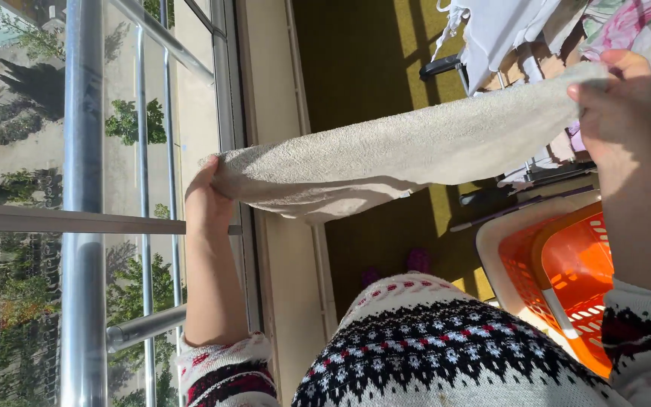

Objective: The person takes various garments from an orange laundry basket and hangs them on a metal drying rack on a balcony. Items include a light blue shirt, a floral sheet, a beige cloth, a white shirt, a white cloth, a white dress, and a beige towel. The person spreads each item over the rack bars to dry.

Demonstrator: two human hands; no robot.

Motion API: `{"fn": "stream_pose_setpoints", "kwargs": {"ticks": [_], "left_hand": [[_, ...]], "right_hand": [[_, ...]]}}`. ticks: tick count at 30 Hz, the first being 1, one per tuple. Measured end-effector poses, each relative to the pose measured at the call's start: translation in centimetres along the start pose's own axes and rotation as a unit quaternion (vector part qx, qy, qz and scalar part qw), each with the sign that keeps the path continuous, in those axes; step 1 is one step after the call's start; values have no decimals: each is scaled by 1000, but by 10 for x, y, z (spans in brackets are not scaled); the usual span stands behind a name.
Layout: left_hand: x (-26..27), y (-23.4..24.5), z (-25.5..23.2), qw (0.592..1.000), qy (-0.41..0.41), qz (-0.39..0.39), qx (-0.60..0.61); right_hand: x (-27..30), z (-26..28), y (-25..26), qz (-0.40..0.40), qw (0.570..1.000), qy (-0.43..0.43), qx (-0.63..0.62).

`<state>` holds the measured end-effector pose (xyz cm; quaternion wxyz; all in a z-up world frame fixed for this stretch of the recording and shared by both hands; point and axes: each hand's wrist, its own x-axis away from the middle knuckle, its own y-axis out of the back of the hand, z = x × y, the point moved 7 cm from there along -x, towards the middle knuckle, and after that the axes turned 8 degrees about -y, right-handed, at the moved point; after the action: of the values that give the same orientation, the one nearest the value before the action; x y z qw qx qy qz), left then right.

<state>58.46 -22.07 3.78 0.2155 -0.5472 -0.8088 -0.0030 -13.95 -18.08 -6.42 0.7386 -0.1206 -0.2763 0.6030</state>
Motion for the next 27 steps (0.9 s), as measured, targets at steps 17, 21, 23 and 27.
{"fn": "stream_pose_setpoints", "kwargs": {"ticks": [17,21,23,27], "left_hand": [[22,56,21,931,121,-92,-332],[31,14,27,916,93,64,-385],[27,1,25,859,55,142,-488],[-14,23,84,659,9,152,-737]], "right_hand": [[-13,-42,148,-137,989,21,42],[10,-46,126,-108,986,-49,119],[13,-54,109,-114,976,-106,151],[11,-75,79,-118,906,-305,268]]}}
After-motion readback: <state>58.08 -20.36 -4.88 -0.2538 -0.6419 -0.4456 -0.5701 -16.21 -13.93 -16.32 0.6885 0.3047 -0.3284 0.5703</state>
